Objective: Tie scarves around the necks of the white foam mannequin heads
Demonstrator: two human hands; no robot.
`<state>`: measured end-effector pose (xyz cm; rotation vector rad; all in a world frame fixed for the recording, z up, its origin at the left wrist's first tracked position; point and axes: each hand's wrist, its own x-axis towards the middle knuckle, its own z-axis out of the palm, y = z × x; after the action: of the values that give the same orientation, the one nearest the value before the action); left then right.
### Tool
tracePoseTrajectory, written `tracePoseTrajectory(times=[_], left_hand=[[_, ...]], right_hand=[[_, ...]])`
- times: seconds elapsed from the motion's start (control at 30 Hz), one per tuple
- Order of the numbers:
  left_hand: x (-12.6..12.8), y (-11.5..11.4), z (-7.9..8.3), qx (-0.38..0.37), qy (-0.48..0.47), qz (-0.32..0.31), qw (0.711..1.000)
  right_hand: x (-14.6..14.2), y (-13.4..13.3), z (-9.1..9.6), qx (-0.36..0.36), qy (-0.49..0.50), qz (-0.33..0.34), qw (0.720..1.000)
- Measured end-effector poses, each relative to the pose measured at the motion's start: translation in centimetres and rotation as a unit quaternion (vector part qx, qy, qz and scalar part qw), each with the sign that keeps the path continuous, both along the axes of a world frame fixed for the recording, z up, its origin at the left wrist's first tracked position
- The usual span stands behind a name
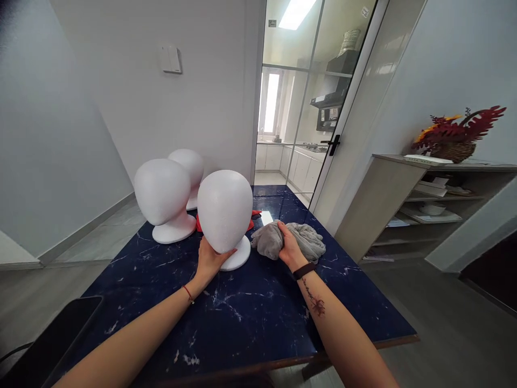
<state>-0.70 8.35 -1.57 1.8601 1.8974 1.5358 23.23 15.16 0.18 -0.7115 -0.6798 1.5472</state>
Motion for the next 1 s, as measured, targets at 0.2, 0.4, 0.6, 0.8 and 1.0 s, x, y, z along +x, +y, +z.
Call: tracePoseTrajectory(times=[0.2, 0.4, 0.6, 0.8, 1.0], left_hand=[[0.1, -0.1, -0.2, -0.016, 0.006, -0.002, 1.000], [0.0, -0.3, -0.1, -0.027, -0.020, -0.013, 0.999], [-0.1, -4.2, 0.7, 0.072, -0.036, 0.030, 0.996], [2.9, -8.4, 0.8, 0.124, 0.137, -0.256, 0.949], [4.7, -8.0, 0.0, -0.039, -0.002, -0.305, 0.952]], right_hand=[[0.0, -0.2, -0.1, -0.028, -0.080, -0.005, 0.996], [-0.1, -0.7, 0.4, 0.011, -0.177, 0.005, 0.984], [0.6, -2.0, 1.6, 0.017, -0.179, 0.116, 0.977], [0.3, -4.4, 2.7, 0.081, -0.272, 0.291, 0.914], [-2.3, -7.0, 3.3, 0.201, -0.353, 0.474, 0.781]])
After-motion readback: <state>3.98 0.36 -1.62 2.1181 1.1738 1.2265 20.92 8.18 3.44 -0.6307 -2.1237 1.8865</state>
